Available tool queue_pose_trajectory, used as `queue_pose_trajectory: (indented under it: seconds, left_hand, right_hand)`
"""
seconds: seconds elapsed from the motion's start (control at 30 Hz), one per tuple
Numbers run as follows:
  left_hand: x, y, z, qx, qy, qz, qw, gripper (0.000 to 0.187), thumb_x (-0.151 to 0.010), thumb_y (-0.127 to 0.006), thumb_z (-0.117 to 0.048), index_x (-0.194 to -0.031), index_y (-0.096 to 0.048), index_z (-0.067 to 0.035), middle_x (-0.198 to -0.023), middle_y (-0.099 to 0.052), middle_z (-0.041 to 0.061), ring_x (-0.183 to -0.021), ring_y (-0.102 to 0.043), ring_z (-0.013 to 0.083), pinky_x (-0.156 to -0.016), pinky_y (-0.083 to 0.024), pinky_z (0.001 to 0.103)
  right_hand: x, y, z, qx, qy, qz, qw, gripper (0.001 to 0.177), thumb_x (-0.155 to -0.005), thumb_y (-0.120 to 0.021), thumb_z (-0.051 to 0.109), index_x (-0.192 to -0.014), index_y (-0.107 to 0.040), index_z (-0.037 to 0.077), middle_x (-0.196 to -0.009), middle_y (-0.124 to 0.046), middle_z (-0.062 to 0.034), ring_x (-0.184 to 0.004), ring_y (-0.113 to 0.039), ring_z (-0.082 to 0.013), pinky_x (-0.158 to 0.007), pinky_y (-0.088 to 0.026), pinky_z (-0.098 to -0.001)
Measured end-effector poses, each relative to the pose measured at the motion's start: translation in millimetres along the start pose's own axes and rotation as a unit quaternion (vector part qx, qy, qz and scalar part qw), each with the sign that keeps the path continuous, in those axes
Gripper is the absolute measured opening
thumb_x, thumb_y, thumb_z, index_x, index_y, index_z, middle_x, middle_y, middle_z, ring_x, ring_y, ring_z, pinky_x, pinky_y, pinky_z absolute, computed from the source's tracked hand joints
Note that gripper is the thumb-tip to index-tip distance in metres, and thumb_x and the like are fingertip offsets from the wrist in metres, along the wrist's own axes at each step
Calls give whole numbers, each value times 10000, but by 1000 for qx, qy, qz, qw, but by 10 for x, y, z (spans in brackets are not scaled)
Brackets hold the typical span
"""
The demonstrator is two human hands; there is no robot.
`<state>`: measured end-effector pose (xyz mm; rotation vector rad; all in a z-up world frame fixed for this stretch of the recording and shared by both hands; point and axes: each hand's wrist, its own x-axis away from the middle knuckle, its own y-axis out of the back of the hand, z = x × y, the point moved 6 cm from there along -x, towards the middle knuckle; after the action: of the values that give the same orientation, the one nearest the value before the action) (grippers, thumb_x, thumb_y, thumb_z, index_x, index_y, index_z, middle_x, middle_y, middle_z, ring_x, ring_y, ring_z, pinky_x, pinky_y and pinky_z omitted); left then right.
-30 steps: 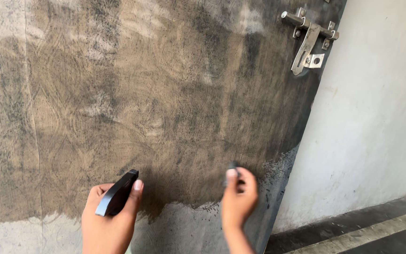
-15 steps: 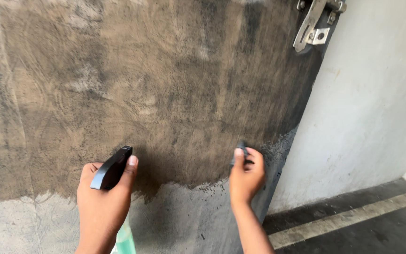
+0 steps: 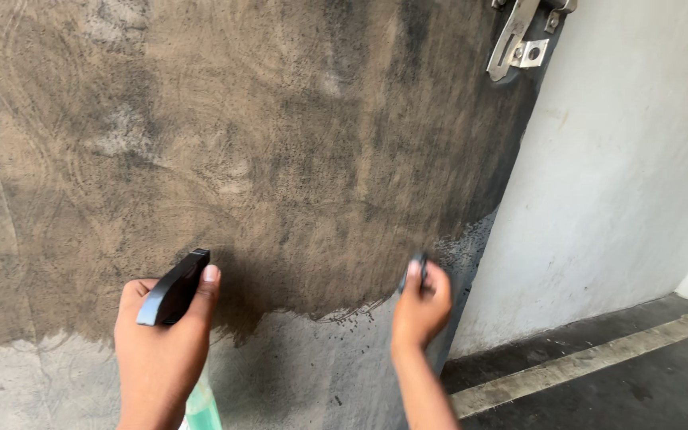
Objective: The person sprays liquid onto a dark textured wall and scrubs the surface with a small abrasive pad. The person works along the lower section of the wall near the floor, repeatedly spraying and scrubbing the same area.
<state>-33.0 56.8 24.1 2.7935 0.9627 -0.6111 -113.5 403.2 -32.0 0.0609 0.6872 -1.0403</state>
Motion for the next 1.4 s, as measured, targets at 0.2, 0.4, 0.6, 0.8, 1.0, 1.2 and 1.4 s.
queue_pose_trajectory:
  seconds: [0.2, 0.4, 0.6, 0.8, 1.0, 1.2, 1.4]
  left_hand:
    - [-28, 0, 94, -23, 47, -2, 999, 511, -849, -831, -437, -942, -571, -7, -791, -637, 110, -743, -591, 177, -687, -488, 348]
    - [-75, -58, 181, -9, -7, -26, 1000, 525, -838, -854, -425, -932, -564, 3, -788, -641, 88, -745, -590, 149, -696, -495, 320]
    - [-161, -58, 338, -24, -35, -26, 999, 509, -838, -858, -434, -920, -584, -13, -768, -659, 79, -727, -609, 145, -692, -499, 310]
    - [-215, -101, 399, -27, -34, -38, 998, 561, -823, -888, -419, -958, -577, 28, -763, -669, 129, -711, -650, 169, -700, -524, 326]
    - [-116, -156, 408, -20, 32, 2, 999, 533, -839, -875, -398, -1018, -645, 48, -701, -679, 182, -608, -648, 250, -584, -502, 381]
    - [-46, -328, 389, -84, 25, 27, 996, 474, -850, -860, -401, -1037, -790, 29, -706, -726, 173, -654, -667, 226, -644, -509, 348]
    - [24, -468, 436, -44, 12, 45, 998, 442, -810, -842, -392, -1023, -776, -11, -730, -739, 116, -696, -676, 160, -689, -508, 303]
  right_hand:
    - [356, -90, -126, 74, 112, 67, 989, 176, -919, -731, 191, -1060, -719, 87, -985, -656, -71, -691, -580, -151, -555, -487, -278]
    - [-100, 77, -269, 7, -15, -6, 1000, 247, -952, -722, 204, -1171, -705, 90, -954, -686, -20, -728, -612, -94, -618, -498, -227]
    - [281, 28, -115, 67, 97, 44, 992, 229, -911, -709, 160, -1128, -762, 112, -1076, -680, -72, -726, -615, -160, -586, -509, -275]
    - [-295, 41, -228, -100, -50, -19, 994, 208, -940, -691, 123, -1147, -706, 103, -1023, -722, -52, -823, -665, -124, -682, -528, -247]
    - [89, 70, -201, 64, 32, 32, 997, 220, -907, -724, 132, -1122, -742, 89, -995, -678, -58, -718, -626, -177, -623, -502, -284]
    - [-572, 150, -356, -83, -6, 14, 996, 221, -943, -690, 144, -1156, -721, 91, -1044, -732, -27, -846, -669, -115, -725, -538, -259]
    - [-281, 287, -661, 37, -60, -11, 997, 261, -924, -719, 151, -1175, -719, 78, -1026, -681, -55, -762, -656, -157, -661, -530, -305]
